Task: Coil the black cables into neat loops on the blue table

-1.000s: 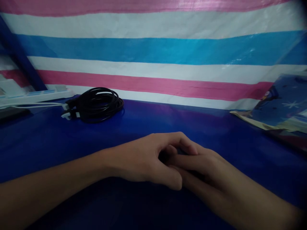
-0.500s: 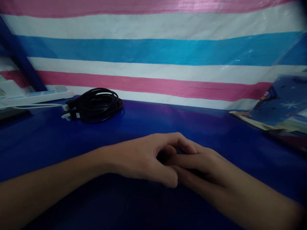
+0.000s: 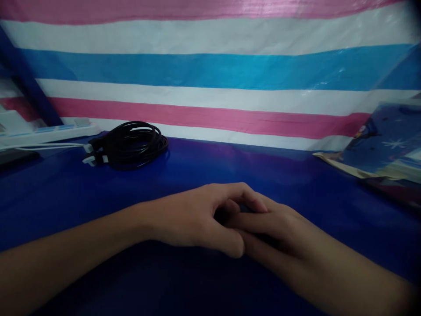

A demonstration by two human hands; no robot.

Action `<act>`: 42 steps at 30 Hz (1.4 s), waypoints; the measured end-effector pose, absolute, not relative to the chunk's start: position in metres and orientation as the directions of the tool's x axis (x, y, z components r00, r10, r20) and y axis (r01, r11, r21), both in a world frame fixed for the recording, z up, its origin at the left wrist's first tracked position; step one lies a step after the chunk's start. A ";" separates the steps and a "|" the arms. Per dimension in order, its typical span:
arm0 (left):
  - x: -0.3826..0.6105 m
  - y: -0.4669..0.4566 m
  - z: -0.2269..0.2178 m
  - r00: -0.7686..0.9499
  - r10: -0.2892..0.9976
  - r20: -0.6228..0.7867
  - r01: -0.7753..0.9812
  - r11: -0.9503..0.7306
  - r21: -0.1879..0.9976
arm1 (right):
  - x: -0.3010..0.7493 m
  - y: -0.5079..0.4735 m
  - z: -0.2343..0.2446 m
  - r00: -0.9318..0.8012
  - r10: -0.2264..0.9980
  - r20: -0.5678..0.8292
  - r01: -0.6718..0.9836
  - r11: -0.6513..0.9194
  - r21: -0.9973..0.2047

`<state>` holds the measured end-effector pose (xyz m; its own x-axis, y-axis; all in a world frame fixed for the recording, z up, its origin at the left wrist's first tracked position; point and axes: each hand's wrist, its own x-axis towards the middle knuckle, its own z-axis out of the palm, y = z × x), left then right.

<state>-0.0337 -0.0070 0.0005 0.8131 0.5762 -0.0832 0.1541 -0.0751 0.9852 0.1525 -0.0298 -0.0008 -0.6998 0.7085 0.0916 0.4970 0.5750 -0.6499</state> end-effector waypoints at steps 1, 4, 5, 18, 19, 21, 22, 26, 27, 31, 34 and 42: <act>-0.034 -0.007 0.000 0.813 0.577 -0.084 0.154 -0.073 0.985 | 0.152 -0.030 -0.001 -0.700 0.706 0.102 0.494 0.583 -0.645; -0.034 -0.006 0.000 0.814 0.575 -0.082 0.146 -0.065 0.987 | 0.152 -0.029 -0.001 -0.705 0.699 0.116 0.491 0.600 -0.631; -0.034 -0.006 0.000 0.817 0.570 -0.080 0.143 -0.066 0.988 | 0.152 -0.029 -0.001 -0.705 0.700 0.112 0.494 0.599 -0.630; -0.034 -0.004 0.000 0.814 0.575 -0.085 0.179 -0.110 0.978 | 0.162 -0.021 0.007 -0.781 0.623 0.045 0.466 0.630 -0.621; -0.034 -0.004 0.000 0.813 0.576 -0.084 0.180 -0.112 0.977 | 0.162 -0.021 0.007 -0.781 0.623 0.043 0.468 0.629 -0.620; -0.034 -0.004 0.001 0.816 0.573 -0.081 0.176 -0.113 0.978 | 0.162 -0.021 0.007 -0.781 0.623 0.033 0.474 0.627 -0.618; -0.034 -0.004 0.001 0.817 0.571 -0.079 0.173 -0.112 0.979 | 0.162 -0.021 0.007 -0.783 0.621 0.026 0.477 0.626 -0.617; -0.035 -0.004 0.001 0.814 0.578 -0.063 0.172 -0.136 0.976 | 0.160 -0.022 0.009 -0.783 0.622 0.011 0.483 0.619 -0.619; -0.034 -0.004 0.000 0.811 0.582 -0.055 0.175 -0.153 0.973 | 0.160 -0.022 0.009 -0.783 0.623 0.011 0.482 0.616 -0.623; -0.033 -0.006 -0.001 0.796 0.605 0.006 0.178 -0.245 0.953 | 0.161 -0.020 0.007 -0.790 0.612 0.033 0.466 0.635 -0.616; -0.034 -0.007 0.004 0.726 0.653 0.213 0.149 -0.453 0.879 | 0.164 -0.016 0.002 -0.766 0.634 0.105 0.487 0.679 -0.550; -0.091 0.018 0.045 0.328 0.710 0.623 0.449 -0.697 0.559 | 0.171 -0.009 -0.004 -0.776 0.624 0.089 0.544 0.735 -0.404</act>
